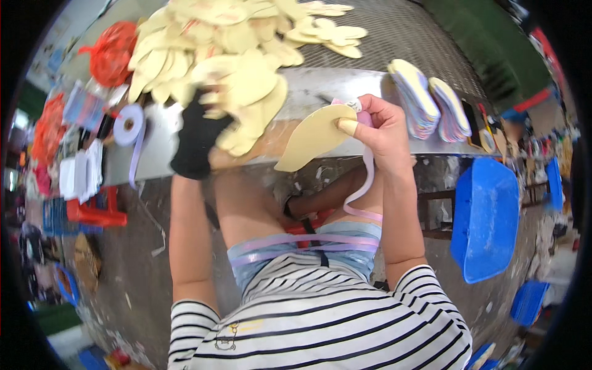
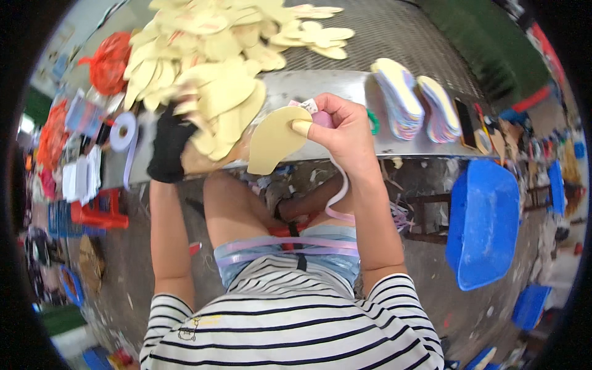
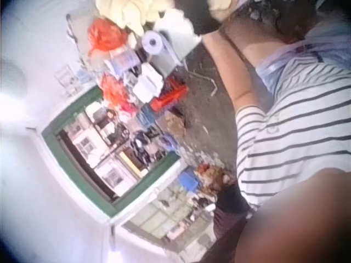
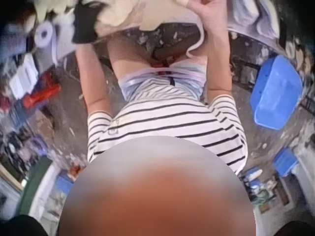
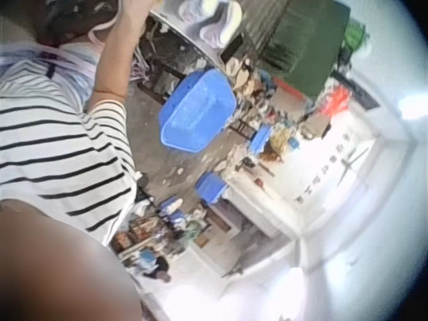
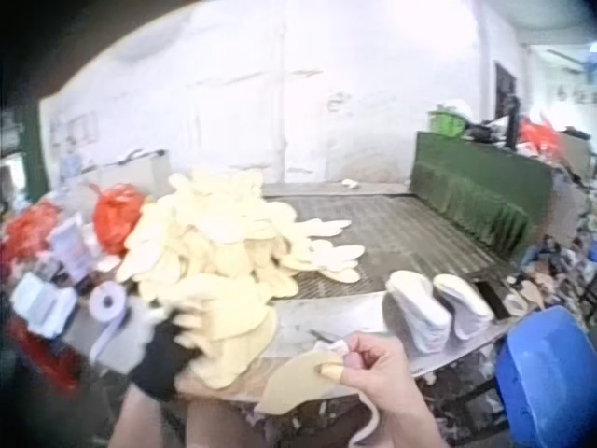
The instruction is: The recorder is applying a decorative or adhesive tape strip along the edges of yellow shoe insoles.
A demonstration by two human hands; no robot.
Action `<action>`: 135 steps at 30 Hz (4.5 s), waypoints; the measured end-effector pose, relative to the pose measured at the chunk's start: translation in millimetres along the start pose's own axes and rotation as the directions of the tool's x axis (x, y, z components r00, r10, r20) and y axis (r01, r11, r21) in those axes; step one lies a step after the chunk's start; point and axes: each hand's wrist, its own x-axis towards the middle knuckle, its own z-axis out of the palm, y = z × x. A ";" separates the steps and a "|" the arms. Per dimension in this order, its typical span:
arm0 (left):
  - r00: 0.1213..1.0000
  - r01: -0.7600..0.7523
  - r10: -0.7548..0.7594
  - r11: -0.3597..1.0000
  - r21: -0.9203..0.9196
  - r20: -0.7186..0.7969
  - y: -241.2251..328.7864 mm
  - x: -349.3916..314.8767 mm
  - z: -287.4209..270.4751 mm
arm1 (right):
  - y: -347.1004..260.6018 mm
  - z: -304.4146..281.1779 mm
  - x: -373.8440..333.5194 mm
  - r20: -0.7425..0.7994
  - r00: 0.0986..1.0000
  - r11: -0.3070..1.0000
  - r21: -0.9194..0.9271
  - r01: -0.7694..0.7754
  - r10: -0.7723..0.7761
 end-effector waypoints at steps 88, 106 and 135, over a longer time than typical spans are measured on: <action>0.985 0.170 -0.145 0.798 -0.579 0.089 79.2 -64.3 38.9 | 24.3 92.5 -23.6 0.177 0.940 0.941 -0.121 0.316 -0.293; 0.982 0.071 -0.182 0.634 -0.770 -0.059 85.6 -69.8 35.4 | 34.5 87.7 -44.6 -0.014 0.985 0.976 -0.136 0.169 -0.173; 0.933 0.092 -0.324 0.636 -0.766 -0.157 65.5 -73.6 45.5 | 43.7 85.2 -33.7 0.154 0.957 0.966 0.044 -0.257 0.247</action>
